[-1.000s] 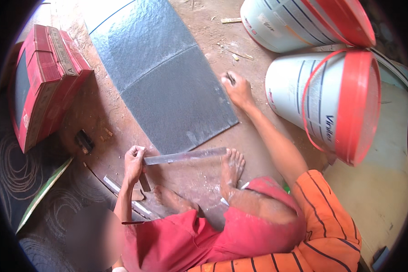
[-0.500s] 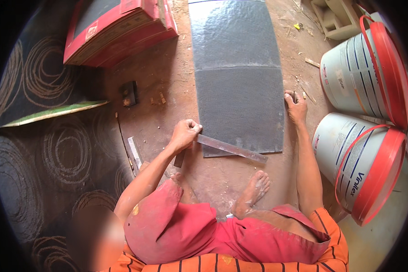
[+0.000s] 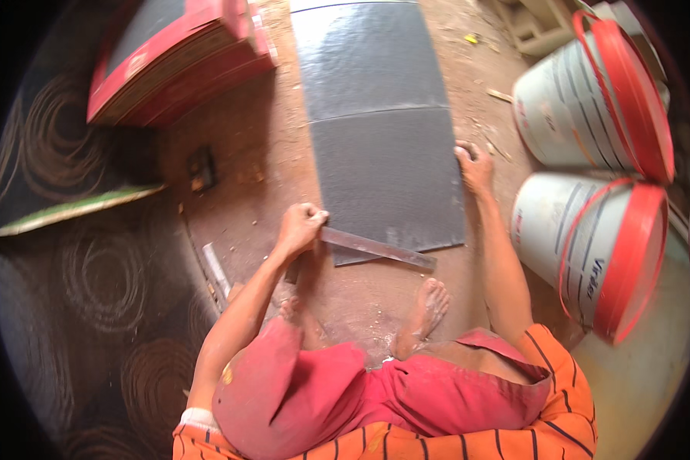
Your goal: The person sits on the floor and assembles several dark rectangular tiles into a larger panel. They align the tiles, use a metal ruler to measure and mark a line, and then apply a white strip along the edge of the assembled tiles.
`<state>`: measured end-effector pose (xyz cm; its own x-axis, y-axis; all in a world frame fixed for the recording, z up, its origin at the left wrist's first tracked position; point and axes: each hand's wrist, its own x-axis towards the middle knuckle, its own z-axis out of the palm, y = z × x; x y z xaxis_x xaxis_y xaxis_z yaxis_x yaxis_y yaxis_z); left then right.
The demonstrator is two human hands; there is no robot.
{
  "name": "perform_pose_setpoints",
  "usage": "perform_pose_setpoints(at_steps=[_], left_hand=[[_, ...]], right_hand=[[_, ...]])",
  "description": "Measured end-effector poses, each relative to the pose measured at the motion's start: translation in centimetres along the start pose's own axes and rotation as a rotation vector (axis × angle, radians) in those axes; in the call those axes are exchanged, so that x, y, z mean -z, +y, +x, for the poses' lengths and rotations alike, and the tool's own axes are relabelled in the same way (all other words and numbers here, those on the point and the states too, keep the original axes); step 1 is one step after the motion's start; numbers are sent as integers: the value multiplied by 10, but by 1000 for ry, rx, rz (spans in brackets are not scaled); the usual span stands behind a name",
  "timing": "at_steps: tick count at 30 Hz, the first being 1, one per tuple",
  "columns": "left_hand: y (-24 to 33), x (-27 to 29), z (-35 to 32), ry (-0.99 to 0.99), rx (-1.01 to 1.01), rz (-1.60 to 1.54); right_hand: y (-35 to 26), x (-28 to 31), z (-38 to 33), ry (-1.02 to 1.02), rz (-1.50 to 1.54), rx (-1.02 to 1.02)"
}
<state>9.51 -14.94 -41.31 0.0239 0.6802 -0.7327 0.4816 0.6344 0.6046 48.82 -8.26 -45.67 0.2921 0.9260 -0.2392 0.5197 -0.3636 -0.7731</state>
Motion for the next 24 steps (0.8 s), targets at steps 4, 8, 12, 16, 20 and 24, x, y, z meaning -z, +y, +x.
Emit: perform_pose_setpoints(at_steps=[4, 8, 12, 16, 20, 24], left_hand=[[7, 0, -4, -27, 24, -86], [17, -3, -10, -16, 34, -61], [14, -5, -9, 4, 14, -23], [18, -5, -11, -2, 12, -10], [14, -5, -9, -26, 4, -28], [16, -7, -9, -32, 16, -20]], right_hand=[[-13, -1, -5, 48, -27, -34], [-19, -1, -8, 70, -28, -108], [-27, 0, -11, 77, -21, -151], [-29, 4, -11, 55, -38, -166], [-32, 6, -10, 42, -33, -172], [-29, 5, -10, 49, -22, -213]])
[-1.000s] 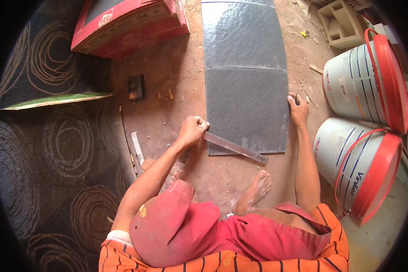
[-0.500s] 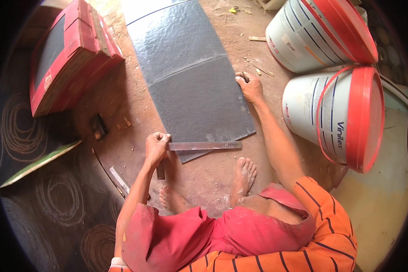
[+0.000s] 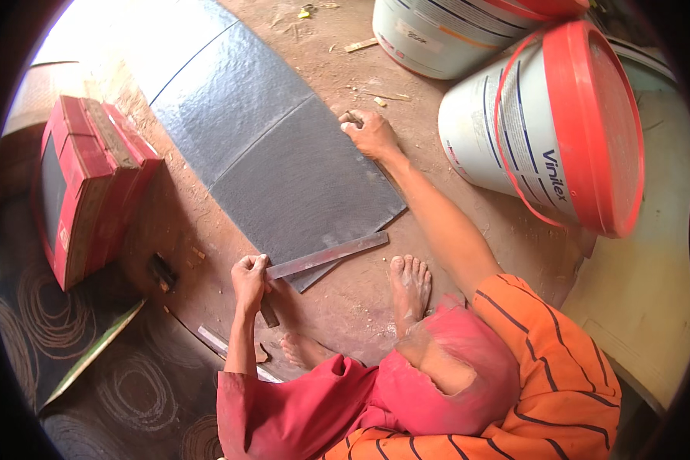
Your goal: The person sits on the floor and assembles several dark rectangular tiles into a larger panel. They align the tiles, use a metal ruler to measure and mark a line, and then apply a white strip along the edge of the assembled tiles.
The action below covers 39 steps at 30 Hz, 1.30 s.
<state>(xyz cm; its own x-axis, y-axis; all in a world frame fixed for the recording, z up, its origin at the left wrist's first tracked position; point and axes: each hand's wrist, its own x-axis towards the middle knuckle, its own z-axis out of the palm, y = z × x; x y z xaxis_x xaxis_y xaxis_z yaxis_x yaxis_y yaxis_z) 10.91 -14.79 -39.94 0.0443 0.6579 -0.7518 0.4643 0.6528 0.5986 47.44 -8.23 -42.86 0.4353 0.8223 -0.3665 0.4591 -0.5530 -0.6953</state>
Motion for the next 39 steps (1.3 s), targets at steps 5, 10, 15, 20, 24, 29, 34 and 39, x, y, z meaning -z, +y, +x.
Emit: perform_pose_setpoints(at_steps=[5, 10, 15, 20, 24, 29, 34, 39], left_hand=[[-3, -1, 1, 8, 0, 4], [-6, -7, 1, 5, -20, -24], [-13, -2, 3, -8, -10, -22], [-3, -2, -1, 65, -46, 51], [-4, 0, -2, 61, -3, -12], [-25, 1, -17, -33, -7, -63], [-24, -12, -41, -170, 146, 136], [-24, -11, -43, -210, 166, 233]], right_hand=[[-3, 2, -1, -15, -7, -41], [3, 3, -3, 20, -11, -9], [6, -5, 0, 8, -1, 60], [6, 3, -1, -16, 25, 110], [18, -7, 6, 17, -13, 130], [10, -8, 1, 9, -15, 112], [16, -9, 3, 0, 29, 118], [19, -11, 6, 2, 60, 135]])
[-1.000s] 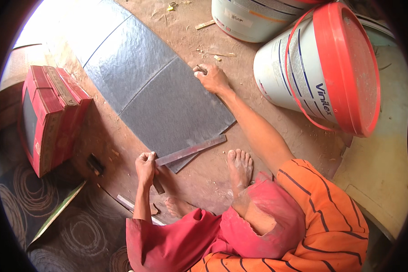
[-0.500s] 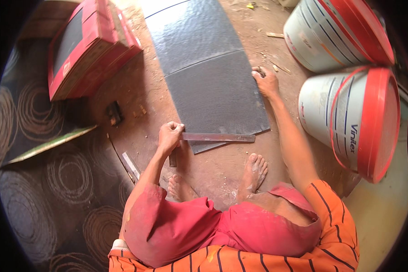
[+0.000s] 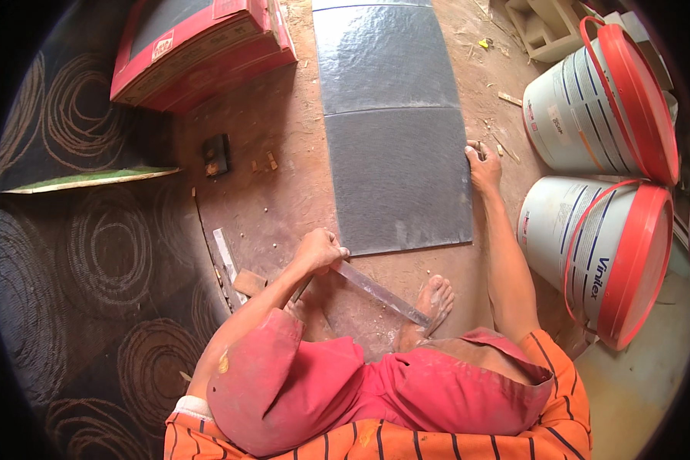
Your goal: The person sits on the floor and assembles several dark rectangular tiles into a larger panel. They align the tiles, use a metal ruler to measure and mark a line, and then apply a white strip along the edge of the assembled tiles.
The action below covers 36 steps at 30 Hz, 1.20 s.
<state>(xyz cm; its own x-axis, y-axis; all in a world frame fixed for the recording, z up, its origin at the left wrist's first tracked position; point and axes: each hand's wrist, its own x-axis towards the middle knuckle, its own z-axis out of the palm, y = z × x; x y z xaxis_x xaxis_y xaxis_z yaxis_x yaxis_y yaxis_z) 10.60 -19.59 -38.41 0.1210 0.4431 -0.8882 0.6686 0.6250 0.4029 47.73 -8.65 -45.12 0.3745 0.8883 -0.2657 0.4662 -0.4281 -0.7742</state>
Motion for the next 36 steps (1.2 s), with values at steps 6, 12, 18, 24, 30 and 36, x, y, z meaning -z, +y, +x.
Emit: perform_pose_setpoints(at_steps=[6, 12, 18, 24, 30, 36], left_hand=[[-3, 3, 11, -64, -30, 202], [-29, -8, 20, -291, -43, 171], [-31, -18, 8, -243, 39, -120], [-36, -22, 9, -228, 18, -178], [-37, -19, 4, -222, -4, -230], [-35, -17, 4, -232, 2, -183]], right_hand=[[20, 0, 10, -27, 50, 46], [16, 2, 10, -14, -86, 109], [11, 1, 6, -47, 21, 48], [20, 0, 11, -64, 118, 40], [5, 1, 4, -88, 101, 22], [7, 3, 3, -81, 111, 36]])
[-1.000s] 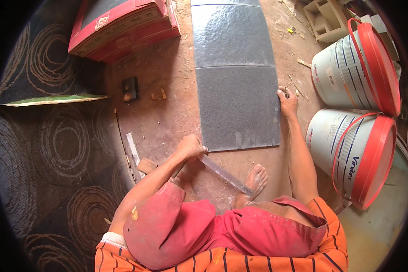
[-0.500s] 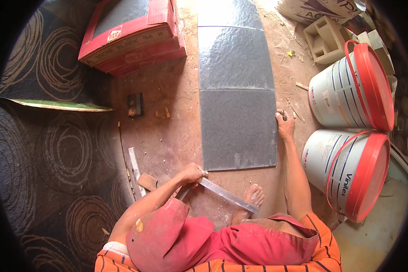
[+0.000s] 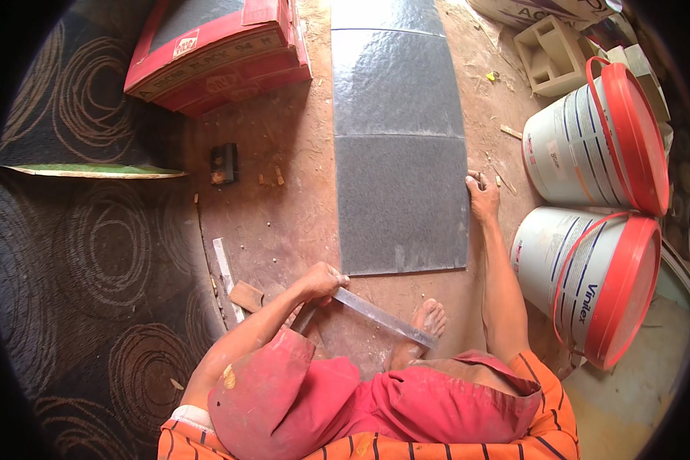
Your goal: The person sits on the floor and assembles several dark rectangular tiles into a larger panel. They align the tiles, use a metal ruler to measure and mark a line, and then apply a white strip along the edge of the assembled tiles.
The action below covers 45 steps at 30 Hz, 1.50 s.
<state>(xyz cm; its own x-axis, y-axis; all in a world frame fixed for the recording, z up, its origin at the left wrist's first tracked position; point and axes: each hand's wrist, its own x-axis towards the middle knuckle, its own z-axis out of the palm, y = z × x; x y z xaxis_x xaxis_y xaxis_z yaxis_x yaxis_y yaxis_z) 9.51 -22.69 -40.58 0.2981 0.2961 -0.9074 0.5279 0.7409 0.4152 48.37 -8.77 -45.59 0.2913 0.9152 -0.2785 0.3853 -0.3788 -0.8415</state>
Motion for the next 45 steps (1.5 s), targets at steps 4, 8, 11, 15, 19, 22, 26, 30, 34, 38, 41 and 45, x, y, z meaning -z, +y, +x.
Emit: perform_pose_setpoints(at_steps=[4, 8, 11, 15, 19, 22, 26, 30, 34, 38, 41, 45], left_hand=[[10, 3, -1, -55, 52, 87], [13, 1, -1, -73, 41, 90], [13, 1, -1, -71, 54, 91], [18, 2, -5, -69, 65, 122], [17, 4, -2, -99, 41, 150], [11, 3, -4, -51, 39, 147], [2, 14, 2, -95, 43, 58], [-2, 26, -4, -117, -16, -201], [-5, 31, -9, -101, -82, -358], [-5, 27, -2, -93, -137, -397], [-2, 20, 5, -40, -177, -401], [6, 10, 7, -7, -177, -380]], right_hand=[[-2, 1, -2, 19, -113, 51], [4, 4, 1, 55, -176, 13], [2, 2, 0, 59, -116, -55], [-13, -2, -5, 58, -79, -84], [3, -2, -1, 56, -29, -78], [-10, -6, -7, 118, -202, -42], [-1, 8, -11, 163, -203, 65], [11, 42, -43, 141, -232, -110], [13, 62, -91, 38, -93, -313], [47, 67, -148, -47, -2, -352], [43, 57, -185, -42, 93, -462], [33, 42, -214, -42, 290, -554]])
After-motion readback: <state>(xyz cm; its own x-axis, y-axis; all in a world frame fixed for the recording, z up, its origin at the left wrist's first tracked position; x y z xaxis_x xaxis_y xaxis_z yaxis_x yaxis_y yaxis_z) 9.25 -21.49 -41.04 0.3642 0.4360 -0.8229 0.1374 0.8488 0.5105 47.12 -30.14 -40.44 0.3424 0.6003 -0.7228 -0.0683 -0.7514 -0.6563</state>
